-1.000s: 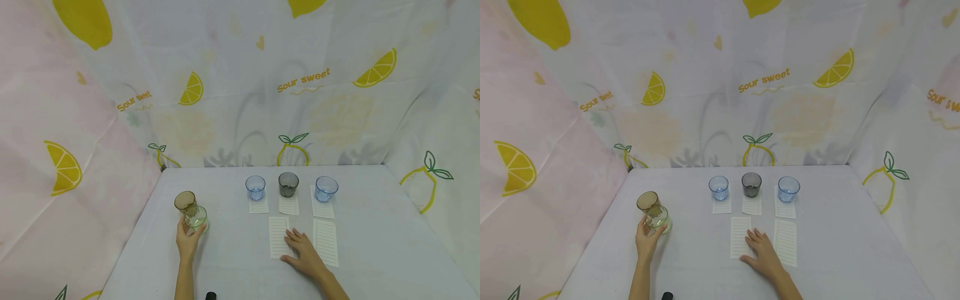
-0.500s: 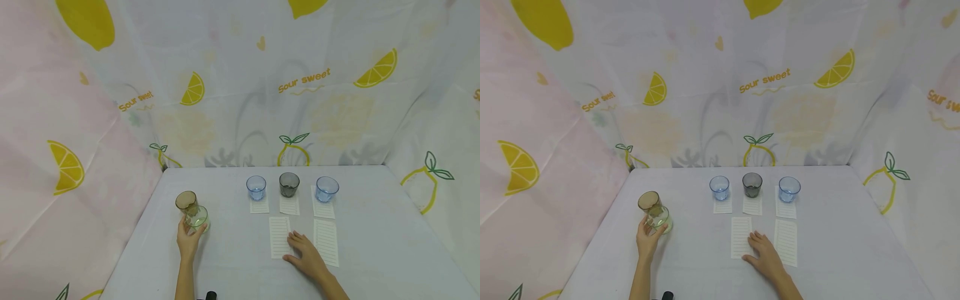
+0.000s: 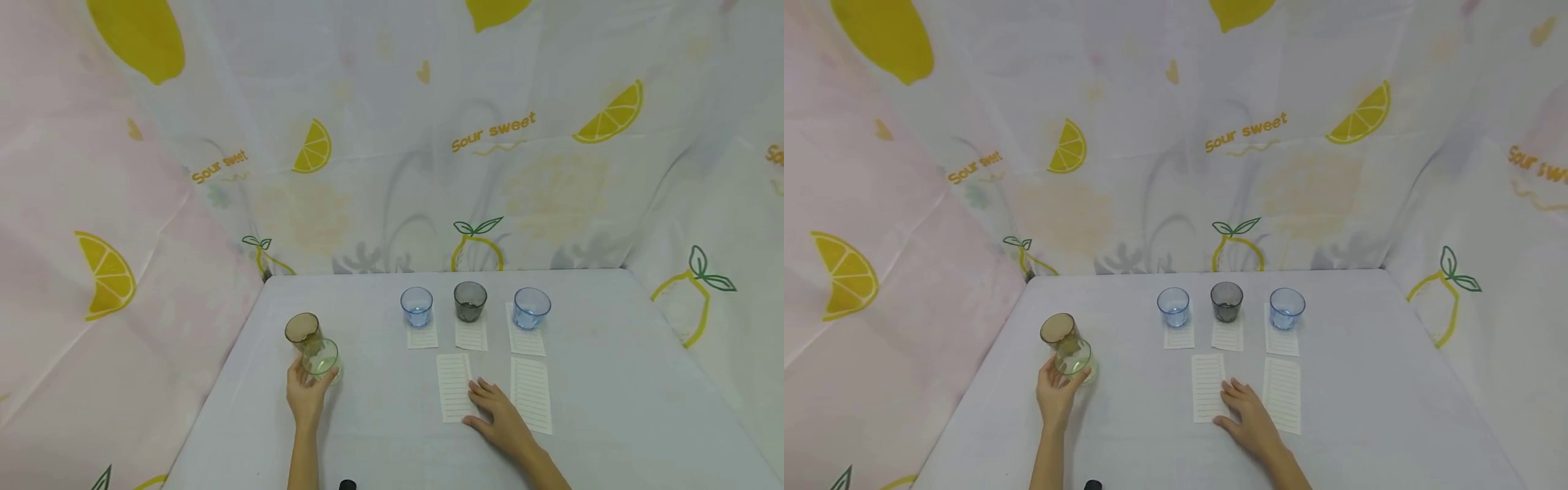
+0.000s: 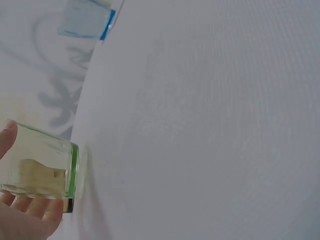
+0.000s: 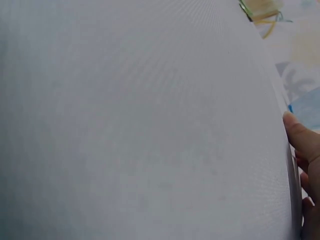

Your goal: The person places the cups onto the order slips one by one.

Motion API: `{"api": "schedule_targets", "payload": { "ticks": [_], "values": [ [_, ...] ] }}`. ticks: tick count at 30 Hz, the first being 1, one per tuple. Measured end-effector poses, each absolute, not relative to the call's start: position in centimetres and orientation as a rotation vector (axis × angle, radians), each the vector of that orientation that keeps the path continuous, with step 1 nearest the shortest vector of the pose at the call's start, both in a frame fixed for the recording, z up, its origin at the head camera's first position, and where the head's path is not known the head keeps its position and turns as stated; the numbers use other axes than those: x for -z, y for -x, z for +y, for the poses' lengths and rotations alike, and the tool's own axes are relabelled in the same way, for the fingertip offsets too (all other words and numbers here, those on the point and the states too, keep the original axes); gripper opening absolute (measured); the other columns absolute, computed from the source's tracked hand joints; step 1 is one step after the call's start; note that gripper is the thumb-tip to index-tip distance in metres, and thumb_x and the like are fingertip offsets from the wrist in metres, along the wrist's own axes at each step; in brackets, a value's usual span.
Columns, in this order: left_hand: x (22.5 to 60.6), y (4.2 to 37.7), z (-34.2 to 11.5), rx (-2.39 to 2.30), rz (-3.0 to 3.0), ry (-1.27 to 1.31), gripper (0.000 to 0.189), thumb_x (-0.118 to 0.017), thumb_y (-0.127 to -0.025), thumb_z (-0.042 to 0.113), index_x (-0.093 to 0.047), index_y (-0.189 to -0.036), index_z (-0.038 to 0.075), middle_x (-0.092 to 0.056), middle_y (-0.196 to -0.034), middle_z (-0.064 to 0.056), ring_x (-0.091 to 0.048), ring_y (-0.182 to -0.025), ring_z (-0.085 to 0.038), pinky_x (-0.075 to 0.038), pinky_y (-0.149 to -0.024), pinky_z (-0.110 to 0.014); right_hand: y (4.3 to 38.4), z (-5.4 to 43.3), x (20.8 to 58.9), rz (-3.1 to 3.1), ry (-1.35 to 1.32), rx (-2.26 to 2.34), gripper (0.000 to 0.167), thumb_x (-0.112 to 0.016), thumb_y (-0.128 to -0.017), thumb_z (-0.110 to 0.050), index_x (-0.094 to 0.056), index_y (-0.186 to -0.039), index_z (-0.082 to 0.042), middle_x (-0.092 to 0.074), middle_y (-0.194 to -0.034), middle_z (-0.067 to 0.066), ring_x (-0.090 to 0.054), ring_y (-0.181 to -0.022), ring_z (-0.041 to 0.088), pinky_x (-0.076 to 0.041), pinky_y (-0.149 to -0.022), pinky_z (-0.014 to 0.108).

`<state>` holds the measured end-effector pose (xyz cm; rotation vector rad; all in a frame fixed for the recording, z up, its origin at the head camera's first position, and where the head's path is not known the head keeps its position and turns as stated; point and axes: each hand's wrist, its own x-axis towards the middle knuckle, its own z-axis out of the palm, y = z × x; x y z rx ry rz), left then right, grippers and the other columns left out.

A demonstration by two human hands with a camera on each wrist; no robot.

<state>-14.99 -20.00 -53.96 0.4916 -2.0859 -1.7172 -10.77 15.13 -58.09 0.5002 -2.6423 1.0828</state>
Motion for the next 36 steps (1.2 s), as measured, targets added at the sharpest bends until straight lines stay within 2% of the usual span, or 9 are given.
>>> {"api": "schedule_targets", "payload": {
  "ticks": [3,9,13,20,36],
  "values": [
    [53.7,14.7,-19.6,1.725,-2.091,-0.452,0.079,-0.081,-0.072,0.008,-0.037,-0.135,-0.007,-0.041,-0.137,-0.03,-0.039,-0.127,-0.045,-0.038,-0.1,-0.056,10.7,15.1,58.1,-2.655,-0.484,-1.101,0.05,-0.081,-0.07,-0.024,-0.067,-0.106,0.008,-0.062,-0.121,0.016,-0.05,-0.121,0.036,-0.026,-0.107,0.041],
    [52.4,14.4,-18.2,1.824,-2.107,-0.294,0.076,-0.08,-0.071,0.002,-0.039,-0.134,-0.008,-0.044,-0.137,-0.028,-0.04,-0.128,-0.044,-0.037,-0.102,-0.055,10.6,15.2,57.9,-2.666,-0.491,-1.092,0.05,-0.081,-0.07,-0.024,-0.067,-0.105,0.008,-0.062,-0.121,0.017,-0.05,-0.12,0.037,-0.029,-0.101,0.053],
    [51.4,14.4,-17.0,1.861,-2.133,-0.204,0.076,-0.079,-0.071,0.0,-0.037,-0.135,-0.009,-0.044,-0.137,-0.029,-0.04,-0.128,-0.045,-0.036,-0.102,-0.057,10.6,15.2,57.9,-2.669,-0.492,-1.099,0.051,-0.081,-0.07,-0.025,-0.066,-0.106,0.008,-0.062,-0.121,0.017,-0.05,-0.12,0.037,-0.029,-0.101,0.053],
    [50.3,14.6,-15.3,1.921,-2.134,-0.089,0.074,-0.08,-0.071,0.0,-0.041,-0.133,-0.007,-0.048,-0.135,-0.024,-0.044,-0.127,-0.038,-0.037,-0.104,-0.052,10.6,15.1,57.8,-2.663,-0.494,-1.131,0.051,-0.08,-0.071,-0.025,-0.066,-0.106,0.009,-0.061,-0.121,0.018,-0.05,-0.12,0.039,-0.03,-0.102,0.054],
    [50.3,15.1,-10.6,1.987,-2.159,0.068,0.071,-0.081,-0.07,0.002,-0.045,-0.131,-0.007,-0.052,-0.131,-0.024,-0.048,-0.123,-0.039,-0.042,-0.1,-0.051,10.7,15.1,57.8,-2.645,-0.516,-1.126,0.051,-0.081,-0.071,-0.026,-0.066,-0.105,0.009,-0.062,-0.119,0.018,-0.051,-0.118,0.04,-0.033,-0.101,0.056]
  ]
}}
